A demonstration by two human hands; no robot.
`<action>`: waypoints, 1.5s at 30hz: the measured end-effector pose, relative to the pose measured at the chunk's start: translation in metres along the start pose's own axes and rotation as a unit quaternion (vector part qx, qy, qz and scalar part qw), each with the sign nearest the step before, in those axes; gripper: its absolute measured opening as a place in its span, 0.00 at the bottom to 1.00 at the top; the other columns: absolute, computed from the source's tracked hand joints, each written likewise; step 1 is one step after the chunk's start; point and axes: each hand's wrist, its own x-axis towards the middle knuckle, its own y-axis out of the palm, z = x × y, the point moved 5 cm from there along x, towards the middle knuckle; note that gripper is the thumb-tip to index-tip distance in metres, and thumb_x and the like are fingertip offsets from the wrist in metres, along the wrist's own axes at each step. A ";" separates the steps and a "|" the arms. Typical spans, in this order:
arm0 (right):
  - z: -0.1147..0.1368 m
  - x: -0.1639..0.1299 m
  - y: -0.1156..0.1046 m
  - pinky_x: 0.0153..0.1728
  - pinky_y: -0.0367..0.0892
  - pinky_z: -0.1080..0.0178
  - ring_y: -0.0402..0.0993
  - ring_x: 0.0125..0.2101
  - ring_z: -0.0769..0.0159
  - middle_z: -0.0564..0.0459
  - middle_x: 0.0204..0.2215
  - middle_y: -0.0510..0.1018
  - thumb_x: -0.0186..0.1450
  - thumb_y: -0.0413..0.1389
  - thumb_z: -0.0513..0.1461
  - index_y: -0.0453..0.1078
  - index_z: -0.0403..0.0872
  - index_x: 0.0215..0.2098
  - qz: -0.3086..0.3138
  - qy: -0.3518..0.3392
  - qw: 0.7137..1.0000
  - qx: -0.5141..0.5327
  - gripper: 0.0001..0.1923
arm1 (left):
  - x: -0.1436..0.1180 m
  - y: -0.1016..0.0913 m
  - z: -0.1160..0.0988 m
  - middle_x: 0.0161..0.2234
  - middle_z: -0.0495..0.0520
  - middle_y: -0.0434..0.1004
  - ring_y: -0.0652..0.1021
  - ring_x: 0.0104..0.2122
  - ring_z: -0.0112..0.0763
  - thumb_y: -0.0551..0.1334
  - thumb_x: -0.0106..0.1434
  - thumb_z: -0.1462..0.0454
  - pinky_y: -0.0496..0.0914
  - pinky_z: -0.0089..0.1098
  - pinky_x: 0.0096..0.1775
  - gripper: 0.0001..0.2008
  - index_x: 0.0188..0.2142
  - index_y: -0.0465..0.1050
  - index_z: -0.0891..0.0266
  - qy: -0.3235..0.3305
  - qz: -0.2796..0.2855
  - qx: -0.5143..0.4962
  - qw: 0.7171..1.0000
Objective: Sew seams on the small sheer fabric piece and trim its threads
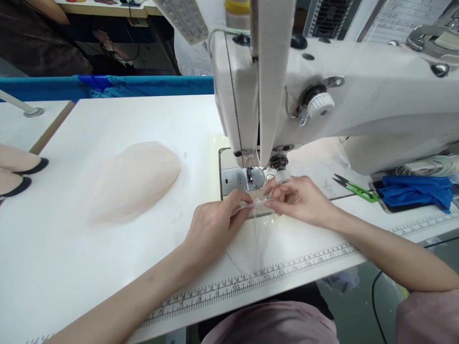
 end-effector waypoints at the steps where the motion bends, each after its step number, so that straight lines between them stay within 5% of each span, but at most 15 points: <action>1: 0.002 -0.001 0.001 0.23 0.68 0.70 0.77 0.31 0.68 0.55 0.24 0.75 0.60 0.59 0.36 0.63 0.46 0.22 -0.008 -0.018 1.000 -0.008 0.11 | -0.001 -0.001 0.000 0.13 0.37 0.60 0.60 0.13 0.21 0.53 0.68 0.63 0.56 0.22 0.20 0.06 0.37 0.67 0.61 0.008 -0.007 0.003 1.000; 6: 0.007 -0.007 0.006 0.23 0.67 0.72 0.77 0.40 0.64 0.58 0.18 0.69 0.63 0.56 0.36 0.59 0.48 0.22 -0.019 -0.105 0.994 -0.033 0.14 | -0.002 -0.001 -0.002 0.16 0.40 0.67 0.66 0.14 0.21 0.52 0.69 0.63 0.59 0.22 0.20 0.08 0.38 0.69 0.61 0.040 -0.010 0.013 0.999; 12: 0.006 -0.007 0.005 0.22 0.65 0.73 0.73 0.24 0.74 0.59 0.22 0.75 0.64 0.57 0.35 0.70 0.46 0.32 -0.030 -0.098 0.993 -0.050 0.02 | -0.004 -0.001 -0.005 0.14 0.40 0.65 0.65 0.14 0.21 0.55 0.68 0.64 0.59 0.23 0.19 0.08 0.38 0.72 0.60 0.073 -0.020 0.022 0.997; 19: 0.011 -0.008 0.008 0.25 0.68 0.73 0.73 0.25 0.75 0.58 0.25 0.77 0.64 0.58 0.36 0.73 0.45 0.34 -0.021 -0.111 0.993 -0.034 0.01 | 0.001 -0.004 -0.008 0.25 0.45 0.77 0.71 0.20 0.20 0.59 0.65 0.63 0.63 0.22 0.22 0.04 0.35 0.73 0.60 0.083 -0.040 -0.015 0.996; 45: 0.006 -0.009 0.009 0.24 0.69 0.71 0.72 0.24 0.74 0.58 0.24 0.76 0.63 0.58 0.37 0.72 0.46 0.38 -0.044 -0.111 0.992 -0.038 0.05 | -0.003 -0.007 -0.009 0.17 0.43 0.70 0.66 0.16 0.20 0.60 0.65 0.65 0.60 0.23 0.20 0.06 0.32 0.73 0.62 0.098 -0.079 0.018 0.992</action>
